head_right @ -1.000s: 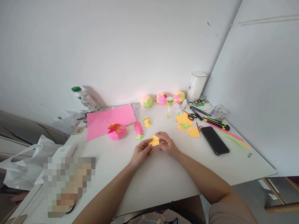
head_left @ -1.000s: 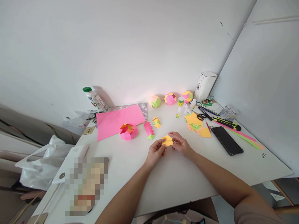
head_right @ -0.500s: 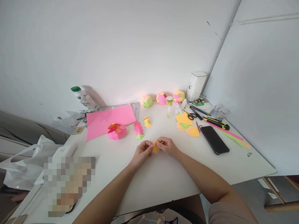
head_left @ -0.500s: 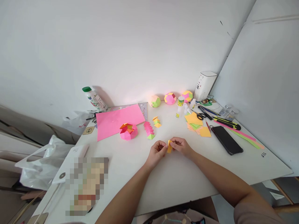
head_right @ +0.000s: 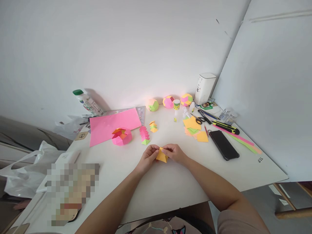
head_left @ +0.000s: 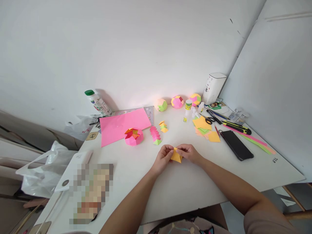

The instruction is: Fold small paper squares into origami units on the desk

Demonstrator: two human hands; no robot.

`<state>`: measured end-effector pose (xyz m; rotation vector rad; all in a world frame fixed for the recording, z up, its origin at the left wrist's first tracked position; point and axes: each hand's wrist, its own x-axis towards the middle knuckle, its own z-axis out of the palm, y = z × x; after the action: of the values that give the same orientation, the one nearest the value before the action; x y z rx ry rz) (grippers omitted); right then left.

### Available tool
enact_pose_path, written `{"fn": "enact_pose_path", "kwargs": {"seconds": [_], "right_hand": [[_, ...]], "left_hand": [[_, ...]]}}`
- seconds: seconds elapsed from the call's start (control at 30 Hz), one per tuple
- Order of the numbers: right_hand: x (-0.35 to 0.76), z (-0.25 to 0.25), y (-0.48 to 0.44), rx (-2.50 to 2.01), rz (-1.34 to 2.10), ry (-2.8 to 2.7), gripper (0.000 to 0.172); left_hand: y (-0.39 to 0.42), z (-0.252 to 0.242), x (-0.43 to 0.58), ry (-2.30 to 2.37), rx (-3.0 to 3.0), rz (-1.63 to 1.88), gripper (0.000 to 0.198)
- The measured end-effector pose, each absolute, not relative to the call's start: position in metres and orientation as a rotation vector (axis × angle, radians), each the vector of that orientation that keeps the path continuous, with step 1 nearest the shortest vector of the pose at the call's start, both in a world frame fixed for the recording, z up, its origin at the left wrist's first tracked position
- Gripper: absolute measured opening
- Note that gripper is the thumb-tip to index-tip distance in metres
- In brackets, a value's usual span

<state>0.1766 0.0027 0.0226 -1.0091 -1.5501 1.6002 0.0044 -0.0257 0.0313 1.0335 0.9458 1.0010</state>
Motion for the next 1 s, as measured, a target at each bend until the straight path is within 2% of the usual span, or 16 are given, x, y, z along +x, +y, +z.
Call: {"fn": "enact_pose_path", "kwargs": {"seconds": [0.4,0.63,1.0], "right_hand": [[0.1761,0.0217,0.0037,-1.016,1.622,-1.542,0.026],[0.1759,0.0275,0.0034,-1.029,1.606,-1.503,0.026],[0.1754,0.0236,0.0044,-1.033,1.538,-1.484,0.026]], "left_hand": [[-0.0256,0.0226,0.0035,0.958,1.098,1.015,0.027],[-0.0253,0.0240,0.0010,0.944,1.180,1.011,0.039],[-0.0275,0.0251,0.0037,1.071,1.197,0.975,0.042]]}}
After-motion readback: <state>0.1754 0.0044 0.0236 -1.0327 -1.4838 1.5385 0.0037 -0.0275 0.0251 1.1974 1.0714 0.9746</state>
